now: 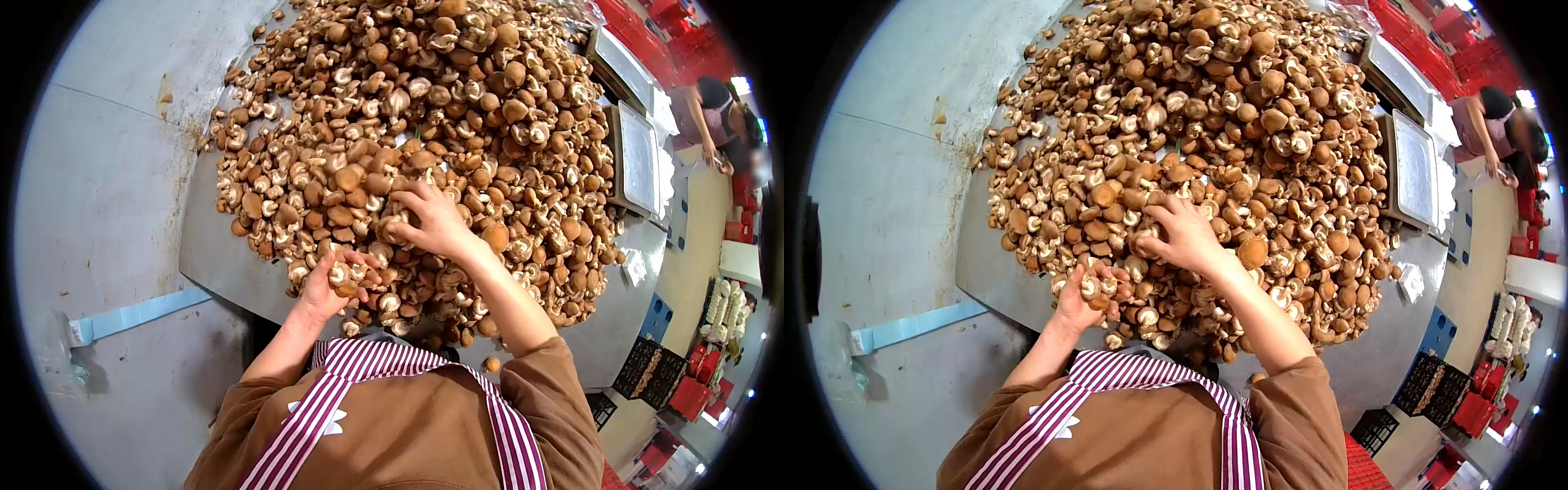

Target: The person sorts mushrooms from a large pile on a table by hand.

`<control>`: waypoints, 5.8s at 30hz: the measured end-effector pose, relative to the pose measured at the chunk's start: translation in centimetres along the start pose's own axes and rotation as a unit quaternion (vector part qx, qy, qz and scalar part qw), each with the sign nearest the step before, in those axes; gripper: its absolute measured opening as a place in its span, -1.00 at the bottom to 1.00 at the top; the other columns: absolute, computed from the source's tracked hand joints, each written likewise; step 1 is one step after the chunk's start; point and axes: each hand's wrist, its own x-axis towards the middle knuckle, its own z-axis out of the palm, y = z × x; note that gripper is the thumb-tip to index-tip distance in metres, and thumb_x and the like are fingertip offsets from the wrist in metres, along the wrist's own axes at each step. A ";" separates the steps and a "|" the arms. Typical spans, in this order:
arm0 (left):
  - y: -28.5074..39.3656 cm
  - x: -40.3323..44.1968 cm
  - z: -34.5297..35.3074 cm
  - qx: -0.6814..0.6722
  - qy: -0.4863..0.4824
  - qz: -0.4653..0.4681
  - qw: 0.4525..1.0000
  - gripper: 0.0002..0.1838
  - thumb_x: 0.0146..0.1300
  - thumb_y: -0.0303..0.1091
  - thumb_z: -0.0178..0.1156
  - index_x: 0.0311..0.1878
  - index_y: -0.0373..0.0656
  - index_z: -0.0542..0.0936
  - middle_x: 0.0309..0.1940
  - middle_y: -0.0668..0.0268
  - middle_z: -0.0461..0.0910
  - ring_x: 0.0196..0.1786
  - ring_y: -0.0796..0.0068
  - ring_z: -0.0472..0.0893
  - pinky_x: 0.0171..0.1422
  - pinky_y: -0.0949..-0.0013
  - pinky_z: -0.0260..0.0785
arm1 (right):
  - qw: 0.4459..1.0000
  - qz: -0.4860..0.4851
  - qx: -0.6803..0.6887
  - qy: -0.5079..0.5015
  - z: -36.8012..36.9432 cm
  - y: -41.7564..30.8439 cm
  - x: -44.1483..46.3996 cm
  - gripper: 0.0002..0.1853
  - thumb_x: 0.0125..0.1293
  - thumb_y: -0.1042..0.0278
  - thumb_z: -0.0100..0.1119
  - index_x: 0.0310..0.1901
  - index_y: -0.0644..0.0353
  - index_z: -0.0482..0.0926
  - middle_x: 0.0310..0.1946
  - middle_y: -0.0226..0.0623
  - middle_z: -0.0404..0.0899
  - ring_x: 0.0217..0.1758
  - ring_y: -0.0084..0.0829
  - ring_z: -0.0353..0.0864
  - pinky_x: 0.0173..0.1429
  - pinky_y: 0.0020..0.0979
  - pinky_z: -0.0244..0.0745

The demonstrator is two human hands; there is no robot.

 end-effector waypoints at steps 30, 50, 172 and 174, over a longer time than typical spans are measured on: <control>-0.1 2.4 3.1 0.149 0.000 -0.006 0.989 -0.50 0.49 -0.05 0.20 0.31 -0.15 0.44 -0.06 0.18 0.67 -0.02 0.37 0.71 -0.25 0.48 0.62 | 0.863 0.036 0.478 0.159 -2.5 1.4 0.8 -0.45 0.29 0.33 0.36 0.30 0.15 0.44 0.02 -0.25 0.61 0.04 -0.46 0.62 0.15 -0.34 0.58; -3.2 -0.6 7.1 0.122 0.053 -0.015 0.991 -0.59 0.41 -0.20 0.31 0.27 0.00 0.51 0.02 0.44 0.67 0.01 0.56 0.68 -0.09 0.42 0.54 | 0.763 0.074 0.589 0.256 2.6 -7.1 -9.3 -0.92 0.57 0.43 0.09 -0.04 0.23 0.52 -0.02 -0.29 0.68 0.04 -0.50 0.60 0.24 -0.43 0.47; -6.0 -18.6 -19.1 0.623 0.337 0.068 0.703 -0.70 0.39 -0.25 0.31 -0.36 -0.31 0.62 -0.59 0.36 0.58 -0.49 0.60 0.59 -0.38 0.43 0.45 | 0.962 0.170 -0.041 0.208 0.1 0.8 -8.6 -0.67 0.38 0.32 0.22 0.15 0.17 0.61 0.02 -0.08 0.67 0.02 -0.14 0.72 0.11 -0.15 0.60; -6.1 -16.7 -15.5 0.624 0.302 0.073 0.717 -0.71 0.39 -0.27 0.32 -0.37 -0.30 0.61 -0.60 0.38 0.57 -0.48 0.64 0.58 -0.35 0.46 0.44 | 0.962 0.178 -0.169 0.118 0.0 1.5 -6.5 -0.64 0.33 0.43 0.16 0.16 0.09 0.61 0.04 -0.08 0.66 0.08 -0.10 0.71 0.11 -0.11 0.62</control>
